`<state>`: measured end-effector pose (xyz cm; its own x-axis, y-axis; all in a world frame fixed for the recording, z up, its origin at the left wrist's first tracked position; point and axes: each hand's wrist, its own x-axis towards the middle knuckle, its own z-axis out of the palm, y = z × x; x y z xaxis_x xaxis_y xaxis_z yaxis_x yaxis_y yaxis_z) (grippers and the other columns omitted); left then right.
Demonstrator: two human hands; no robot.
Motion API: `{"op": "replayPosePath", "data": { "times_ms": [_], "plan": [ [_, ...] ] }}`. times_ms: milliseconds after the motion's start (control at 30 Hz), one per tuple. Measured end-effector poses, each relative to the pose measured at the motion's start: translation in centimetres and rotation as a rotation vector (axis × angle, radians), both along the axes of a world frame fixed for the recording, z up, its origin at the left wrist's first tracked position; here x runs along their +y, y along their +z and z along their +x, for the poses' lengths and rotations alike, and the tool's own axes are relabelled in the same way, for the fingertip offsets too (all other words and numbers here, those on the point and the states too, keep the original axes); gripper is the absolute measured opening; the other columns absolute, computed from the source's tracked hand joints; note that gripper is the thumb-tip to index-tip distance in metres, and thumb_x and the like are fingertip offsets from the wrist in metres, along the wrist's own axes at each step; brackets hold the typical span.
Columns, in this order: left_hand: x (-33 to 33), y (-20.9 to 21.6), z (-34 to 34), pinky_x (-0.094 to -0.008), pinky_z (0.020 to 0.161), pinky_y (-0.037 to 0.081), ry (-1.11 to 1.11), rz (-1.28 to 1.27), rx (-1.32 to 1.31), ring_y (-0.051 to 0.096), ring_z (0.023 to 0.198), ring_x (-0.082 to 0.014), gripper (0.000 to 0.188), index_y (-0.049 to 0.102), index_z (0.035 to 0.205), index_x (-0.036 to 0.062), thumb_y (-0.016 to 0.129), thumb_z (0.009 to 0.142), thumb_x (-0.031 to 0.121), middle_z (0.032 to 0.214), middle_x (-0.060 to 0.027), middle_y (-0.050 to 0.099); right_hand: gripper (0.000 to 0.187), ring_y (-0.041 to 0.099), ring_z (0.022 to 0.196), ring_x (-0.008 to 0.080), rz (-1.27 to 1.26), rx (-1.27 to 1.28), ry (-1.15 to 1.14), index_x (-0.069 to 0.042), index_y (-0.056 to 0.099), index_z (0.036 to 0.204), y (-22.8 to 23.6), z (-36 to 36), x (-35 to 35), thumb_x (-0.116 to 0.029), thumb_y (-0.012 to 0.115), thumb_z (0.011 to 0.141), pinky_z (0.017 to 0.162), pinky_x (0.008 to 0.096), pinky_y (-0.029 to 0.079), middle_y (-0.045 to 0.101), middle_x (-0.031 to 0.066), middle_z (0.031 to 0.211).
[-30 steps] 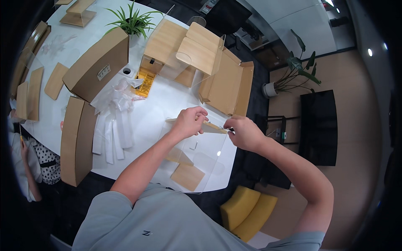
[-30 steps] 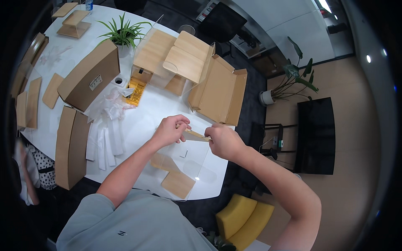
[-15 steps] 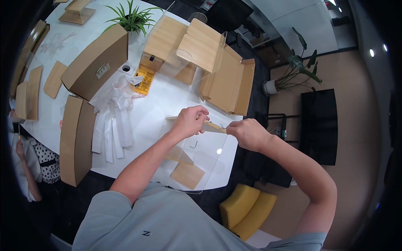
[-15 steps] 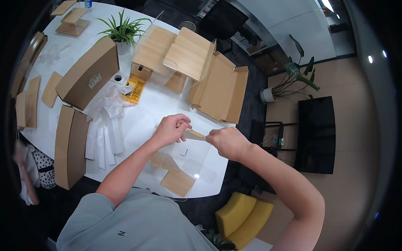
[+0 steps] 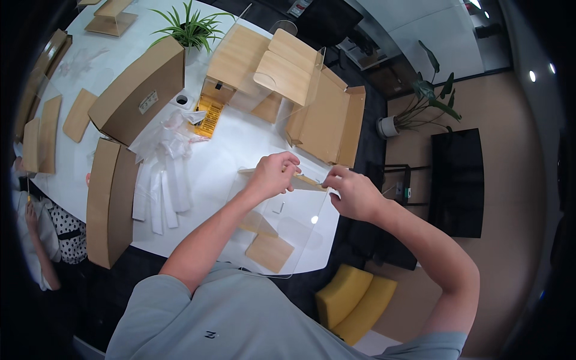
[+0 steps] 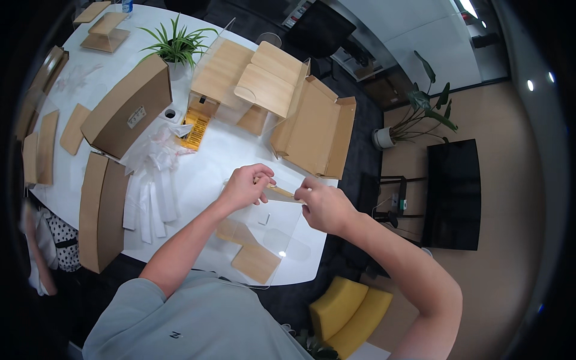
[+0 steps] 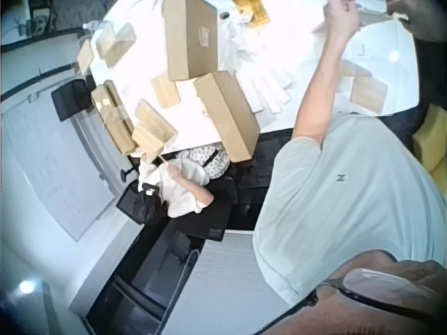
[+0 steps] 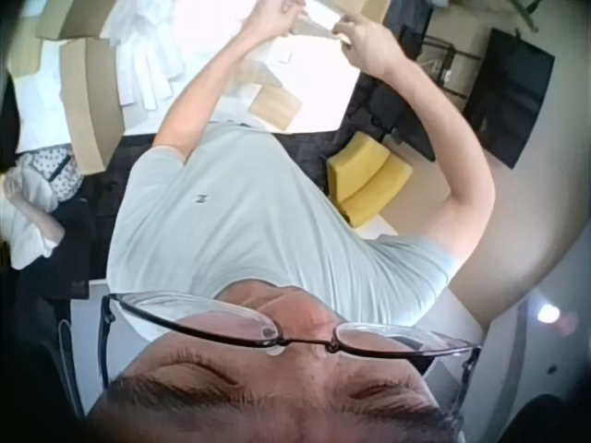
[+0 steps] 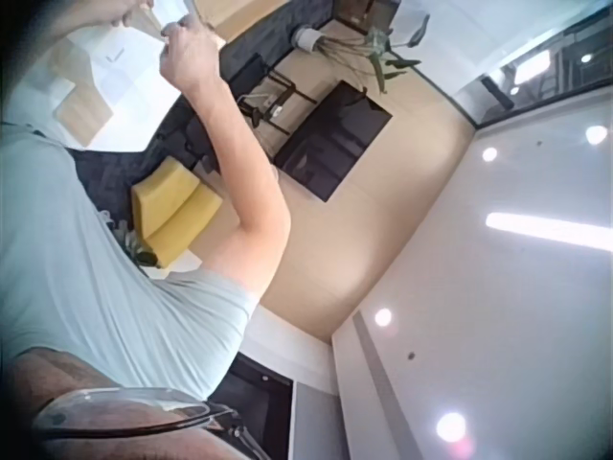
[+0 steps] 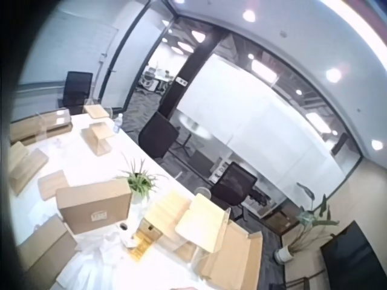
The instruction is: The person assembles a small wooden structure by inserting screws into pre-drilled holes and tightening them with a screwdriver. They handle wooden panels and screws, aligning parts and securing them together on a white table.
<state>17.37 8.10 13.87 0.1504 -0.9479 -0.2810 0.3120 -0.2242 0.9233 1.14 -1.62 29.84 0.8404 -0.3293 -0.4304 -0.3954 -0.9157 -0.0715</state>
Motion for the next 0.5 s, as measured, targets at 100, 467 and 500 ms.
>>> {"op": "replayPosePath", "data": {
  "times_ms": [100, 467, 500],
  "plan": [
    [-0.1, -0.1, 0.0, -0.0272, 0.054, 0.058, 0.003, 0.002, -0.01, 0.073, 0.065, -0.0153, 0.028, 0.063, 0.12, -0.0031, 0.05, 0.1, 0.012, 0.108, -0.0117, 0.075, 0.01, 0.069, 0.083, 0.0241, -0.153, 0.134, 0.496, -0.003, 0.067, 0.091, 1.1, -0.2, -0.1, -0.008, 0.069, 0.082, 0.065, 0.0388, 0.06, 0.063, 0.0092, 0.1],
    [-0.3, 0.1, 0.0, -0.0273, 0.054, 0.058, 0.008, 0.012, -0.016, 0.072, 0.064, -0.0151, 0.028, 0.063, 0.12, -0.003, 0.051, 0.1, 0.012, 0.108, -0.012, 0.075, 0.007, 0.071, 0.087, 0.0298, 0.071, -0.065, -0.082, 0.0, 0.071, 0.086, -0.4, -0.4, -1.6, 0.002, 0.065, 0.084, 0.073, 0.037, 0.058, 0.071, 0.0127, 0.09],
    [-0.2, 0.1, 0.0, -0.0273, 0.054, 0.058, 0.005, 0.014, -0.013, 0.072, 0.064, -0.0151, 0.028, 0.063, 0.12, -0.003, 0.051, 0.1, 0.012, 0.108, -0.012, 0.075, 0.014, 0.072, 0.088, 0.0276, 0.174, -0.048, -0.373, 0.001, 0.075, 0.094, -0.1, 0.2, -1.4, 0.005, 0.064, 0.087, 0.078, 0.0355, 0.057, 0.075, 0.0143, 0.092]
  ]
}}
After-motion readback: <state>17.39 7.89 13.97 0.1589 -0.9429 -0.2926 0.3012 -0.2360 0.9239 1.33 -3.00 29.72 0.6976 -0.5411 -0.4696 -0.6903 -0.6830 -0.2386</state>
